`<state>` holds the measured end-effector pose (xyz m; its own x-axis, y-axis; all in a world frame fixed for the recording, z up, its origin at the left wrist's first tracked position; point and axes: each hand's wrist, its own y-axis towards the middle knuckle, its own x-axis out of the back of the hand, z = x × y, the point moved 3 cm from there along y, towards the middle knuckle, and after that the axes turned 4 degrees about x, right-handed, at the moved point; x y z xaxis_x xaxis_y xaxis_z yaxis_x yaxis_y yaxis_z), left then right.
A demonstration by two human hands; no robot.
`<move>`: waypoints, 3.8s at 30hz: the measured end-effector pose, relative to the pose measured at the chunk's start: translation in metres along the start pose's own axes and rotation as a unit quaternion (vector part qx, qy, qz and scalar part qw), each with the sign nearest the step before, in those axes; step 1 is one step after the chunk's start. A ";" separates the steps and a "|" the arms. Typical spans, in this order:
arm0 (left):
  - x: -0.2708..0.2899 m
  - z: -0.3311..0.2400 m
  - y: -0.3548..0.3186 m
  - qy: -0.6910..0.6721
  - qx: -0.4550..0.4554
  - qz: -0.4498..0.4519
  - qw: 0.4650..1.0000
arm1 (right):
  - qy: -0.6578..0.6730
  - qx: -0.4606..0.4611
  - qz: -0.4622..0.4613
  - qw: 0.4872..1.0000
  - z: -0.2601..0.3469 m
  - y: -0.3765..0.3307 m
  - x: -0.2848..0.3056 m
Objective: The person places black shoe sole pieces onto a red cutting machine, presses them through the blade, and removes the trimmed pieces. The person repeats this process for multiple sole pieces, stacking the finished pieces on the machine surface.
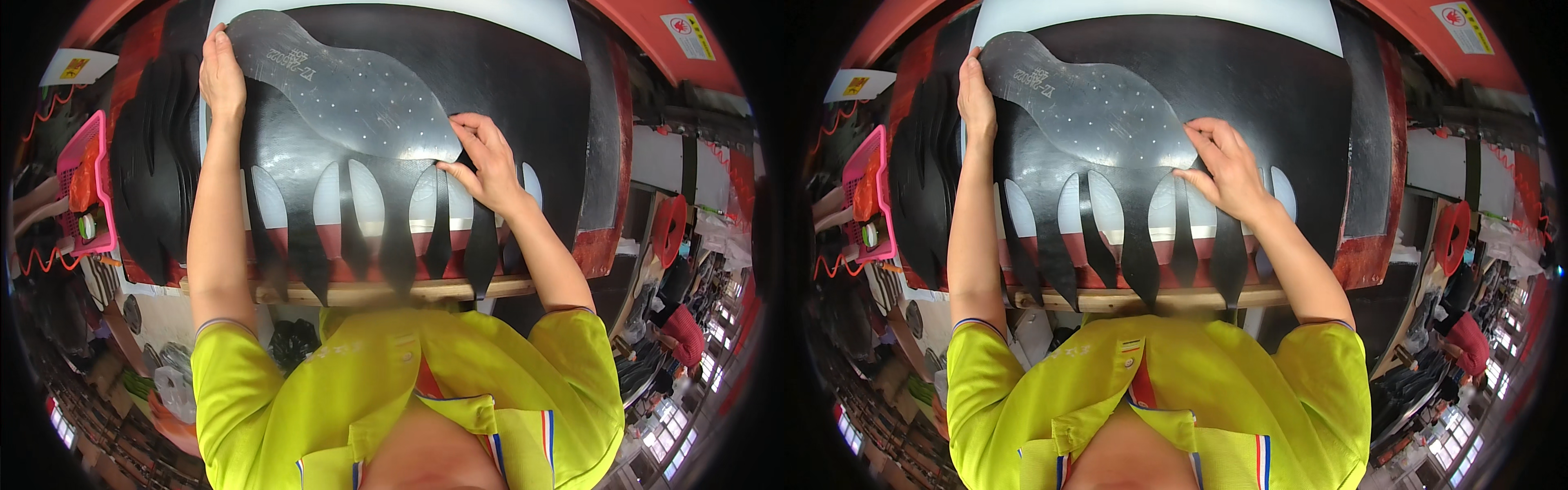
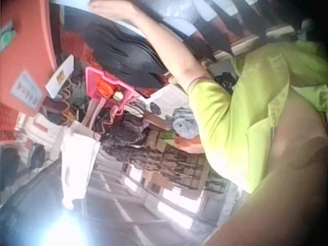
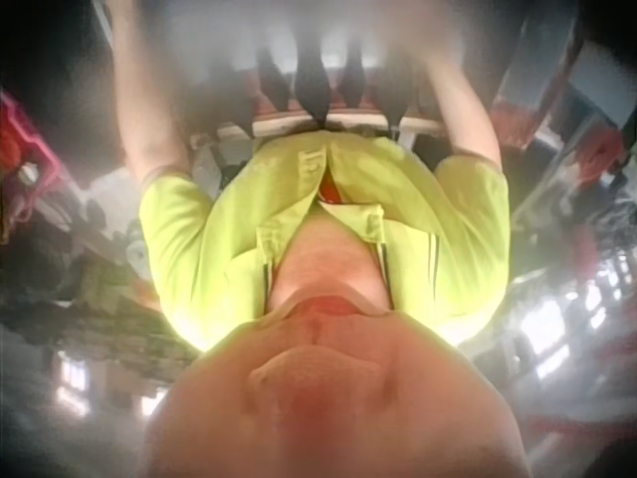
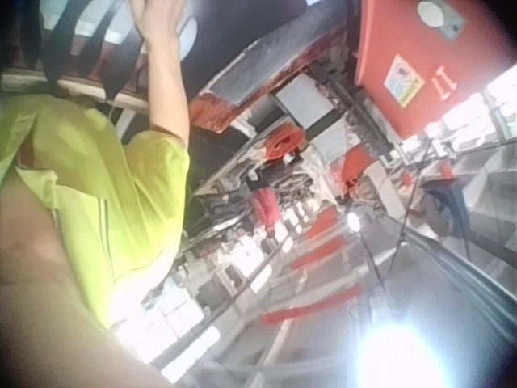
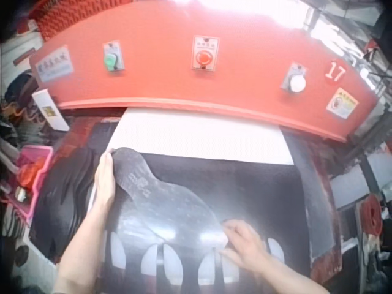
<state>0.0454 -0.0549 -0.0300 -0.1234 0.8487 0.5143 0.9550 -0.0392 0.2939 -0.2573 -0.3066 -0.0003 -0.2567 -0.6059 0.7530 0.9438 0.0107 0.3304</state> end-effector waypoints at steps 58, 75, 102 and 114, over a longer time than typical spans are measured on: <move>0.018 -0.006 -0.020 -0.325 0.119 -0.197 0.917 | -0.062 -0.070 0.053 0.994 0.002 0.005 -0.003; -0.007 -0.019 0.014 -0.202 0.022 -0.029 0.979 | -0.096 0.029 -0.016 0.995 -0.015 0.045 0.002; -0.133 -0.123 -0.059 0.054 -0.262 0.148 0.952 | 0.155 -0.049 -0.250 0.954 -0.159 0.190 0.196; -0.143 -0.119 -0.046 0.065 -0.192 0.167 0.965 | -0.161 -0.133 -0.061 0.976 -0.131 0.080 0.053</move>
<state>-0.0131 -0.2372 -0.0213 0.1170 0.6822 0.7217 0.7800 -0.5129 0.3585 -0.1683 -0.4422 -0.0082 -0.3816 -0.3076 0.8716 0.9122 -0.2777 0.3014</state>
